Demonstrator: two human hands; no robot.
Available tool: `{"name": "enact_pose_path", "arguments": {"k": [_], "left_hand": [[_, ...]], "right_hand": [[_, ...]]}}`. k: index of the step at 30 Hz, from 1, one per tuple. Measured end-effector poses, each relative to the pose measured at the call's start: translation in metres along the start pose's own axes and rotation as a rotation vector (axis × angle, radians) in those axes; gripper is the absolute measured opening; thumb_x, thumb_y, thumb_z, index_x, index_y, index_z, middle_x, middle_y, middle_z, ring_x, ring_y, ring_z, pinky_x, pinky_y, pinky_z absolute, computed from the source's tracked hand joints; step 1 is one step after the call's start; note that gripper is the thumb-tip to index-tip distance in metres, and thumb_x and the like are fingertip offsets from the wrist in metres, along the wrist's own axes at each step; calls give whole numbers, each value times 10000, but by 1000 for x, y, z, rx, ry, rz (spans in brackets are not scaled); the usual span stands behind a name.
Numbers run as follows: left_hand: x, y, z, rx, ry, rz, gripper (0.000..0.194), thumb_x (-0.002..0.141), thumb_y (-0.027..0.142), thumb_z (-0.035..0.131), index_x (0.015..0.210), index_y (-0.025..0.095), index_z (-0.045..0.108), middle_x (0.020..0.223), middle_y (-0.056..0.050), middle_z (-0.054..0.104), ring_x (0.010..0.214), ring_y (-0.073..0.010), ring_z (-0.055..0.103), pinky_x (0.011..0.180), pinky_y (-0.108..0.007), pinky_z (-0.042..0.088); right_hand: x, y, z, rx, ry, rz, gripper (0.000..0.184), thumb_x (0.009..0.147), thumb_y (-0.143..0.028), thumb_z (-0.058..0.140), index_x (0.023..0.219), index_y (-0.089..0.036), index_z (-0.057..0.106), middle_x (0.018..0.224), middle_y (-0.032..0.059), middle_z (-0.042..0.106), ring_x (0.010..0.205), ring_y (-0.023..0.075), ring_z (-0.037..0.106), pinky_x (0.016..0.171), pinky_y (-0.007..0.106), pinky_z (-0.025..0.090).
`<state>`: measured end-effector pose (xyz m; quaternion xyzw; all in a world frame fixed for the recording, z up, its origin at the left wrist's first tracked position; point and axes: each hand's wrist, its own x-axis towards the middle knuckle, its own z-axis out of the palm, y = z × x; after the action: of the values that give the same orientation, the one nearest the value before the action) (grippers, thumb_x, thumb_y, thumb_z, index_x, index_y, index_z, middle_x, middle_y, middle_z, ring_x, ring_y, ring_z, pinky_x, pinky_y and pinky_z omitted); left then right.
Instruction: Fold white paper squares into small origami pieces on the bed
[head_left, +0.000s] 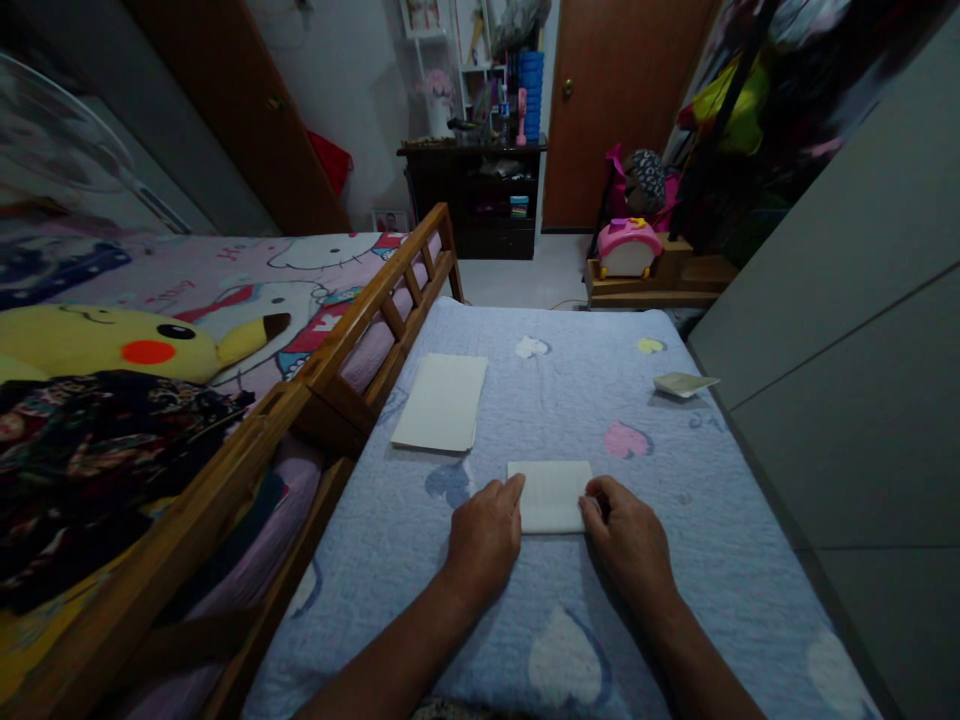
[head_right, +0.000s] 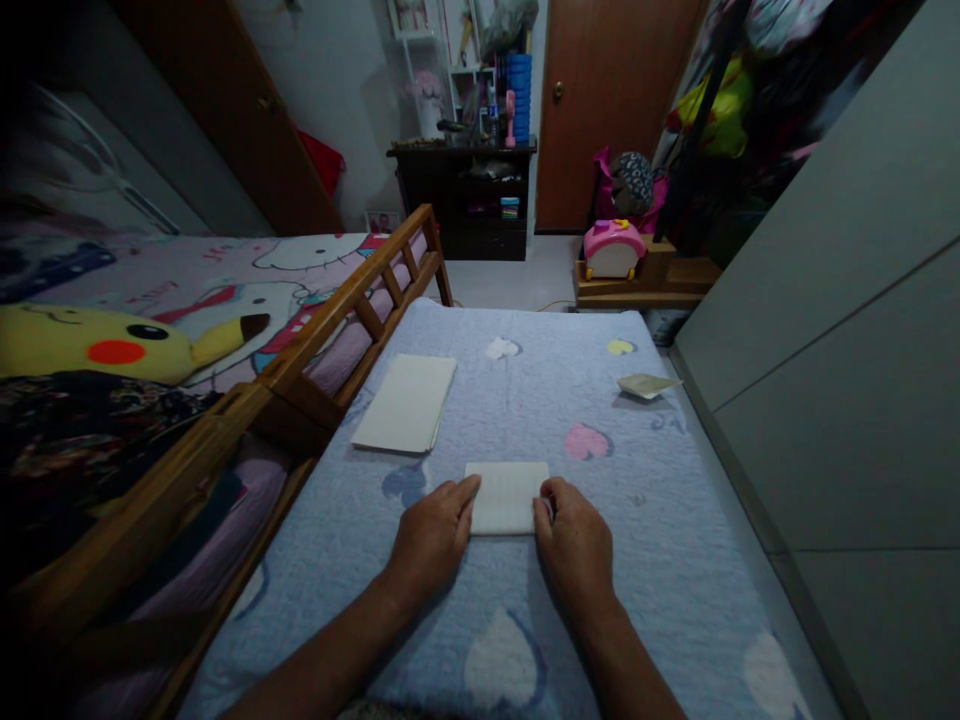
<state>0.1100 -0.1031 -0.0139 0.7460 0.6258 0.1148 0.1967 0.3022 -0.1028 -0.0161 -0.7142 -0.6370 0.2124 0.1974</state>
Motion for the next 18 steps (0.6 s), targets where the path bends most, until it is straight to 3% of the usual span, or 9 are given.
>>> {"name": "enact_pose_path", "arguments": {"k": [18], "left_hand": [[1, 4, -1, 81, -71, -43, 451, 921, 124, 454, 1354, 219, 535, 1091, -55, 677, 1001, -196, 650, 853, -285, 508]], "right_hand": [[0, -1, 0, -26, -11, 15, 178, 869, -305, 475, 891, -205, 620, 833, 40, 679, 726, 192, 604, 652, 279, 347]]}}
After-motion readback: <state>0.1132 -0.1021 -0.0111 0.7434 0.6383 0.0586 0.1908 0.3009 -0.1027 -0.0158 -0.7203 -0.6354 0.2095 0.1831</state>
